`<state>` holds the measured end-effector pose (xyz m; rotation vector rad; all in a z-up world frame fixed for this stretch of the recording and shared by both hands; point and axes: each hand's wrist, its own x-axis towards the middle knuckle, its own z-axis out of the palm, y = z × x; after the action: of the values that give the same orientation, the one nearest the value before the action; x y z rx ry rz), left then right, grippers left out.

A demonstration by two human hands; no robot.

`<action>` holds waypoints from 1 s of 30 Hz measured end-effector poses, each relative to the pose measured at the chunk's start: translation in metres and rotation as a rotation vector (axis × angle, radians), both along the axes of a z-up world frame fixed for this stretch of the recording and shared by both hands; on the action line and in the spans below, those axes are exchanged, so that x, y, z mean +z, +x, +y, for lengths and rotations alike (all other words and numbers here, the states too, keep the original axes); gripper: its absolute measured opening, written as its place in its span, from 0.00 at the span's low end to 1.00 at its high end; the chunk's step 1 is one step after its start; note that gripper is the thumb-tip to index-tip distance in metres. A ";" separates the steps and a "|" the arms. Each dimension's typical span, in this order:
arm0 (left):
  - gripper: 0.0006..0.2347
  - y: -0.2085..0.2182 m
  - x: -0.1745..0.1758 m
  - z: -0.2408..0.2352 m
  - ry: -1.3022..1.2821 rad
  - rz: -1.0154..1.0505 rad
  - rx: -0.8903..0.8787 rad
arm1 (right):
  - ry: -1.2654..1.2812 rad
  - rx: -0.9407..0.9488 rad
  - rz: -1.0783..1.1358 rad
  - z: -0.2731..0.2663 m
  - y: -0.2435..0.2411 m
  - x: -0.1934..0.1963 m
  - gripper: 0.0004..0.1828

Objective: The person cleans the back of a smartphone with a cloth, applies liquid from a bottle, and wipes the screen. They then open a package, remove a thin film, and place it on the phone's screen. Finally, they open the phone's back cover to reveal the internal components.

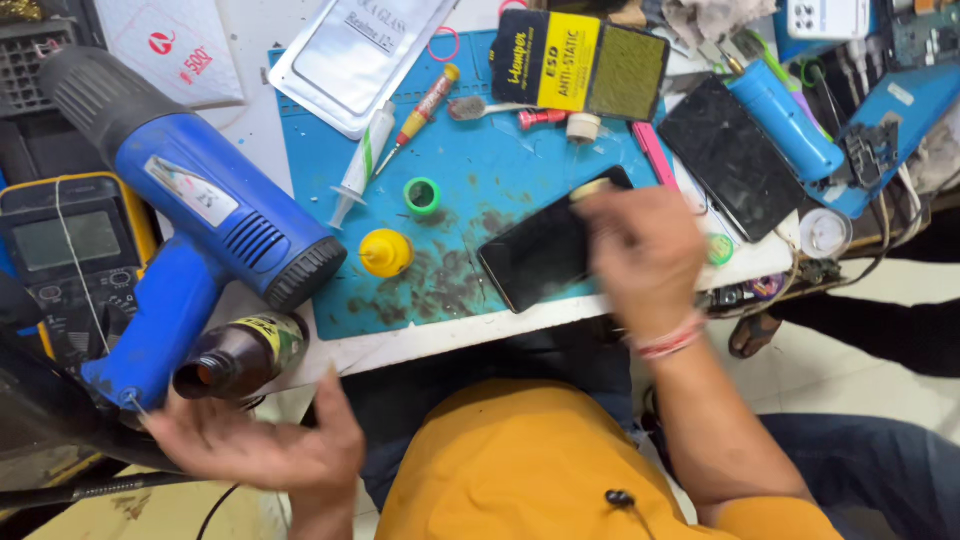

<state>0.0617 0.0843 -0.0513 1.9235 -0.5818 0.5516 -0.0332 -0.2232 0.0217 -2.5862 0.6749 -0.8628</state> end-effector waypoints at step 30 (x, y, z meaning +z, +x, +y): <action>0.48 0.003 0.053 -0.121 0.429 0.242 -0.525 | 0.079 0.248 0.033 0.035 0.019 0.000 0.14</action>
<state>0.0644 -0.0367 0.0022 2.0737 -1.0631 -0.1542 -0.0143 -0.1886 0.0221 -2.5479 0.3773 -0.7019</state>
